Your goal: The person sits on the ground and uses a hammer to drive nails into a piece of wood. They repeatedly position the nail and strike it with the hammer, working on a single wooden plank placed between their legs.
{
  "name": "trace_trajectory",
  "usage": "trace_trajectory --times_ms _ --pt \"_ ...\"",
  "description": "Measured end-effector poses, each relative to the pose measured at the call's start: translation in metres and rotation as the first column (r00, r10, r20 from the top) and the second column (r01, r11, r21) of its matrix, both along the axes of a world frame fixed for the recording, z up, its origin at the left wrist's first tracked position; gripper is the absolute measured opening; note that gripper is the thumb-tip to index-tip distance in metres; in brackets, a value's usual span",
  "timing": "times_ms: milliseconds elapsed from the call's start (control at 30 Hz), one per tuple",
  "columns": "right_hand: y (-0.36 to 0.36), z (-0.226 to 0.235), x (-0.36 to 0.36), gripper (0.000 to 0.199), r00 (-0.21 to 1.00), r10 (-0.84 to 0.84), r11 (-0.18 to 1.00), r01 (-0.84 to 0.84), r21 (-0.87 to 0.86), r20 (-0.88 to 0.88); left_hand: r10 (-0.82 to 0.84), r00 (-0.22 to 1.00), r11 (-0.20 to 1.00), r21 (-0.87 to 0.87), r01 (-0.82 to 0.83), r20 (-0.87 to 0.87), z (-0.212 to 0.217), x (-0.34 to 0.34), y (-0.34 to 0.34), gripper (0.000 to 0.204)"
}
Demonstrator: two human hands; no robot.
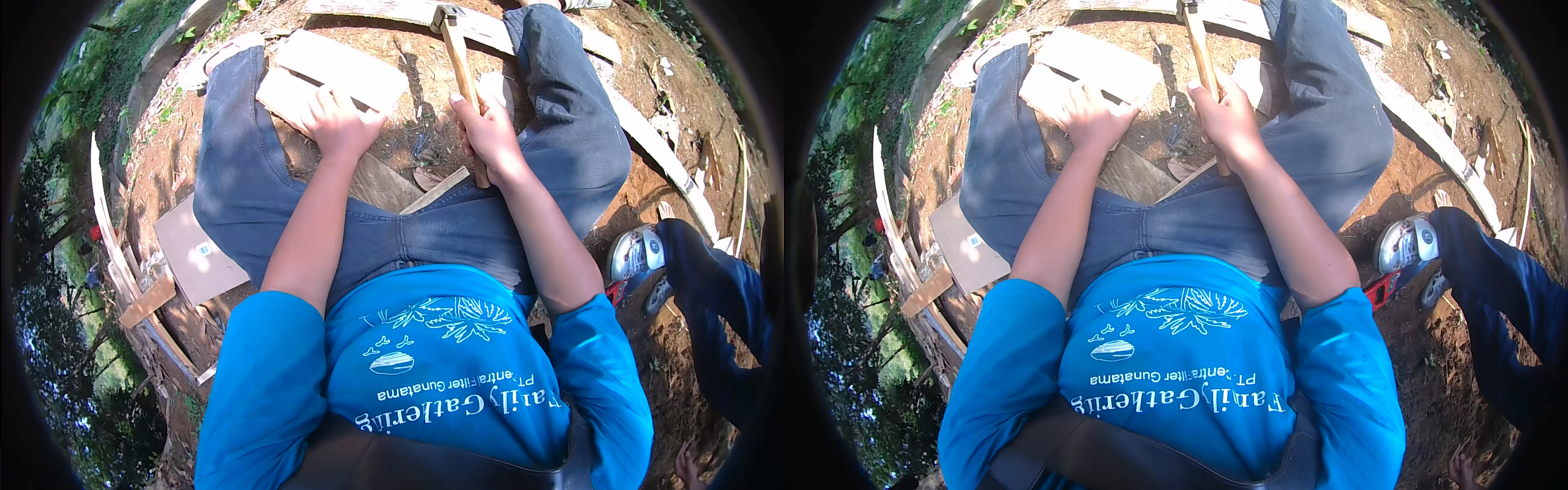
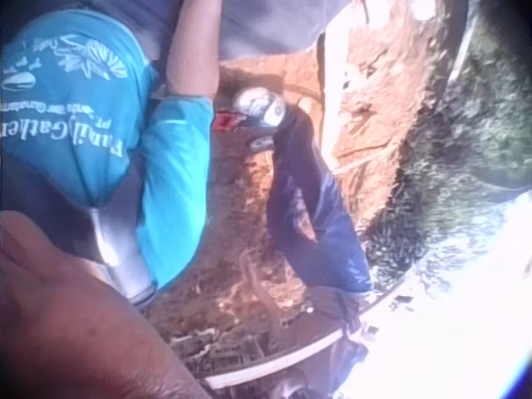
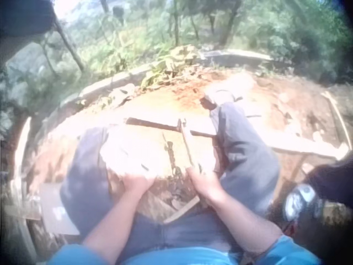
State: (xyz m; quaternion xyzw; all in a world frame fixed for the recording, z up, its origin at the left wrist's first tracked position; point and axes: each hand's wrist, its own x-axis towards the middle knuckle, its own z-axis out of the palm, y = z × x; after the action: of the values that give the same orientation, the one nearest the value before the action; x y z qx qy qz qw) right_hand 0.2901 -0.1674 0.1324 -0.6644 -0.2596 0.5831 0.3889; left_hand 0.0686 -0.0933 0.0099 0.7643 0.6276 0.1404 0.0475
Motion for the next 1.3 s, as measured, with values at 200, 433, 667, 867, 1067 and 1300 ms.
trace_trajectory --times_ms 200,433,667,867,1067,1300 --pt "0.059 -0.063 0.036 0.043 0.462 0.071 0.956 -0.285 0.072 0.884 0.087 0.991 0.971 -0.231 -0.062 0.102 0.008 0.003 0.014 0.091" --pt "0.058 -0.119 0.041 0.060 0.362 0.208 0.972 -0.178 -0.151 0.909 0.137 0.985 0.948 -0.304 -0.100 0.102 0.000 -0.003 0.020 0.090" --pt "0.101 -0.097 -0.009 0.065 0.633 0.597 0.703 -0.709 0.059 0.492 0.117 0.982 0.971 -0.224 -0.082 0.147 -0.022 -0.017 0.028 0.086" --pt "0.126 -0.154 -0.008 0.062 0.733 0.666 0.698 -0.677 0.233 0.139 0.099 0.992 0.959 -0.272 -0.075 0.076 -0.016 -0.018 0.034 0.096" --pt "0.124 -0.156 -0.010 0.053 0.731 0.649 0.713 -0.681 0.167 0.211 0.129 0.990 0.935 -0.340 -0.104 0.052 -0.017 -0.017 0.033 0.097" --pt "0.119 -0.156 -0.012 0.047 0.735 0.596 0.710 -0.671 0.215 0.324 0.121 0.992 0.940 -0.325 -0.099 0.046 -0.017 -0.016 0.032 0.099"
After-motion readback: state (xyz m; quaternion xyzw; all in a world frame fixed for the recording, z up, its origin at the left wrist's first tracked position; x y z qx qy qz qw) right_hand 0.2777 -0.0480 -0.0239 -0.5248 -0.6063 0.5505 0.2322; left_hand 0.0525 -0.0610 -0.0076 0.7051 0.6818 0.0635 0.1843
